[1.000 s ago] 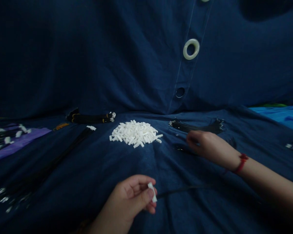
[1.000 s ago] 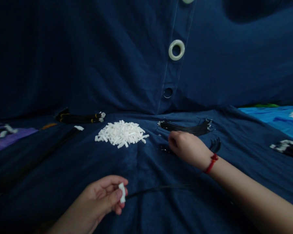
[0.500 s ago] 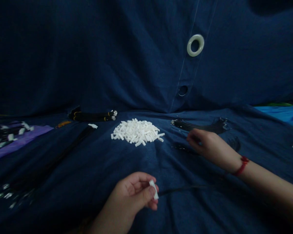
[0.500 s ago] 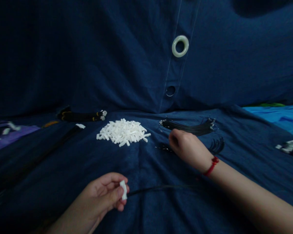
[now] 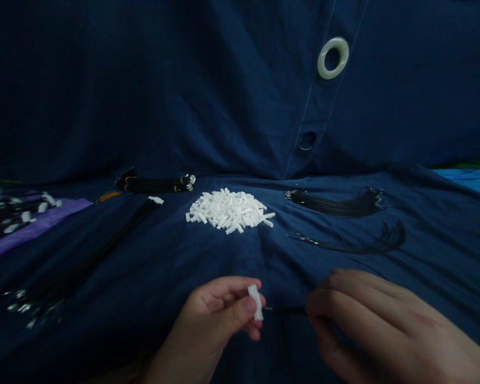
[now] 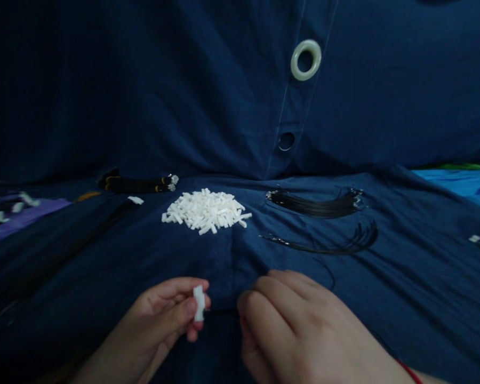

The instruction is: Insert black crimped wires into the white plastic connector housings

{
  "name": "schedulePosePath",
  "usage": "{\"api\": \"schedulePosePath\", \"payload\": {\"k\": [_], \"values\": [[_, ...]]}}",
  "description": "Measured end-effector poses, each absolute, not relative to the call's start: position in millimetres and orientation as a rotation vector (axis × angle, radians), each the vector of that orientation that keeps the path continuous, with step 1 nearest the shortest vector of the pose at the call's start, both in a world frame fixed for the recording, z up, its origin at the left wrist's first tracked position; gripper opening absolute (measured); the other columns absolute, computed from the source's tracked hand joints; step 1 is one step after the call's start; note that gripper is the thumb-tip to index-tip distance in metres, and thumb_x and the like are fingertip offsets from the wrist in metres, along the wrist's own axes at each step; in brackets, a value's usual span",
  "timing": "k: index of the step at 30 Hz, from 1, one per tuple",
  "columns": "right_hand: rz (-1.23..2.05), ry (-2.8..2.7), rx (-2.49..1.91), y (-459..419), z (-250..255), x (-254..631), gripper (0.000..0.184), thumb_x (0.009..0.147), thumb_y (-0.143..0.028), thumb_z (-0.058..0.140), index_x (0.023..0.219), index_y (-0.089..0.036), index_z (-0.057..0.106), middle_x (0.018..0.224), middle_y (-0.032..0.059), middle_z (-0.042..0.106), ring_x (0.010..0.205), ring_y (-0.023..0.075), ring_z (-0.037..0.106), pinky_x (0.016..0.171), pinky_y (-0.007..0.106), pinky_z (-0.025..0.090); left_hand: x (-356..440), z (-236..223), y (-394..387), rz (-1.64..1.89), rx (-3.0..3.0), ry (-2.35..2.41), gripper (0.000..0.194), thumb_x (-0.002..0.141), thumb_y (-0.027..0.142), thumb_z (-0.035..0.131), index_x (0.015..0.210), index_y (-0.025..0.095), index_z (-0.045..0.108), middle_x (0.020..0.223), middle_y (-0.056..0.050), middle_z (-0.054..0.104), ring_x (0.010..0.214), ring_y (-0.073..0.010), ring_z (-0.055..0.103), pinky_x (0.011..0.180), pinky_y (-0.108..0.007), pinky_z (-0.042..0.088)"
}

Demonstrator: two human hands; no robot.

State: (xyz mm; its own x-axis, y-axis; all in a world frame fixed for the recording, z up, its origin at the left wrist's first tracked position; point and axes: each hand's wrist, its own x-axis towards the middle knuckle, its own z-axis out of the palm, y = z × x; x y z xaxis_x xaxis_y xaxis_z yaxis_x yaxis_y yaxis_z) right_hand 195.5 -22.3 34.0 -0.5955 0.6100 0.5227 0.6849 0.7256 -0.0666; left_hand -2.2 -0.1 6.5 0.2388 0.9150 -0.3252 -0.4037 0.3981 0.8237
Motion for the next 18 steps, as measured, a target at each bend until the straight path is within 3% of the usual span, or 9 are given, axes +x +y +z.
{"api": "schedulePosePath", "payload": {"k": [11, 18], "values": [[-0.329, -2.408, -0.954, -22.6, 34.4, 192.9, 0.020, 0.094, -0.011, 0.034, 0.089, -0.021, 0.051, 0.077, -0.0019, 0.061, 0.071, 0.0143, 0.058, 0.074, 0.031, 0.041, -1.1, 8.7, 1.7, 0.961, 0.629, 0.869, 0.029, 0.051, 0.026, 0.091, 0.074, 0.015, 0.077, 0.063, -0.003, 0.070, 0.052, -0.0087, 0.059, 0.045, -0.015, 0.046], [-0.404, -2.399, -0.930, -23.5, 35.1, 192.5, 0.024, 0.093, -0.010, 0.033, 0.082, -0.022, 0.050, 0.076, 0.0003, 0.063, 0.069, 0.0167, 0.058, 0.070, 0.032, 0.042, -1.6, 10.0, -0.3, 0.949, 0.616, 0.887, 0.033, 0.050, 0.030, 0.091, 0.074, 0.014, 0.075, 0.063, -0.002, 0.069, 0.052, -0.0091, 0.058, 0.046, -0.017, 0.045]]}}
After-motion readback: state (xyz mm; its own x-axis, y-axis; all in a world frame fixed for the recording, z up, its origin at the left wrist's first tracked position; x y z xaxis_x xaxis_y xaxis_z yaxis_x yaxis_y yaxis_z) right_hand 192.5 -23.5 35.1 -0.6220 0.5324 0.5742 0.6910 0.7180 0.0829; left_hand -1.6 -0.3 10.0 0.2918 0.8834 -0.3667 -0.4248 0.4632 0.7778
